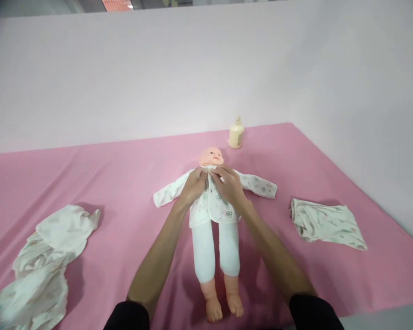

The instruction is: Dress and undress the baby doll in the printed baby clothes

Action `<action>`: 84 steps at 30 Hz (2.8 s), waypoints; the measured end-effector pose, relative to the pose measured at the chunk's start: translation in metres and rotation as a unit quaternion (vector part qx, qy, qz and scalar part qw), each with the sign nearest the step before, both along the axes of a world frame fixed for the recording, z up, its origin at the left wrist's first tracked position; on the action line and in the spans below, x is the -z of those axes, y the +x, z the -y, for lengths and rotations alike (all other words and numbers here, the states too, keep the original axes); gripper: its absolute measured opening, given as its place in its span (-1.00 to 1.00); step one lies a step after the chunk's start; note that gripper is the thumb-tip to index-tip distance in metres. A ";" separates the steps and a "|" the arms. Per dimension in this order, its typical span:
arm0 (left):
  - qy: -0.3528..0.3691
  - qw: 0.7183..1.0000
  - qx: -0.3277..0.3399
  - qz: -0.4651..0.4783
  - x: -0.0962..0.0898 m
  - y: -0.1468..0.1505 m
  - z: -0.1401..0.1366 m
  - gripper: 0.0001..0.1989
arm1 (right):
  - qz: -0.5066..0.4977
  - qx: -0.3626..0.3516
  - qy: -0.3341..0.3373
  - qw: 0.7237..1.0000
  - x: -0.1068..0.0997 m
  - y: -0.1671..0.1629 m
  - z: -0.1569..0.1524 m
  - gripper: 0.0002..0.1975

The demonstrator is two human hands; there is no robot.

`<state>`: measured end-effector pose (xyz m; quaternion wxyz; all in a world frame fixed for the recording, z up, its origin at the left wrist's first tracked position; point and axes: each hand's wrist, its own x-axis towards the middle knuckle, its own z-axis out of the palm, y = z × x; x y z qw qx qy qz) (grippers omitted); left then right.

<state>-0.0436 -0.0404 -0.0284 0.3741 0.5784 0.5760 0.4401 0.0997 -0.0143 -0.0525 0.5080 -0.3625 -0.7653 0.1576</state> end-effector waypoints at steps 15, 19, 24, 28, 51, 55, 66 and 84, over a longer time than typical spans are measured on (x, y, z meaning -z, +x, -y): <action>-0.017 0.993 0.023 -0.111 -0.013 -0.009 0.008 -0.83 | 0.080 0.044 -0.167 0.982 -0.014 0.010 0.043 -0.68; -0.039 0.979 0.061 -0.188 -0.030 -0.014 0.027 -0.88 | 0.196 0.063 -0.194 0.959 -0.017 0.002 0.062 -0.69; -0.054 0.941 0.069 -0.328 -0.038 -0.010 0.052 -0.87 | 0.250 0.114 -0.207 0.939 -0.021 -0.008 0.069 -0.80; -0.046 0.904 0.068 -0.420 -0.040 0.004 0.066 -0.81 | 0.208 0.073 -0.230 0.948 -0.025 0.002 0.067 -0.76; 0.022 0.966 0.070 -0.250 -0.024 0.005 0.052 -0.66 | -0.017 -0.108 -0.402 0.909 -0.032 0.043 0.038 -0.72; -0.001 0.974 0.066 -0.218 -0.023 0.007 0.051 -0.71 | 0.066 -0.092 -0.380 0.918 -0.033 0.043 0.042 -0.83; -0.019 0.988 0.055 -0.146 -0.025 0.003 0.046 -0.68 | -0.066 -0.117 -0.443 0.887 -0.015 0.027 0.038 -0.81; 0.011 0.973 0.026 -0.230 -0.018 0.009 0.047 -0.73 | -0.022 -0.126 -0.392 0.911 -0.041 0.044 0.044 -0.79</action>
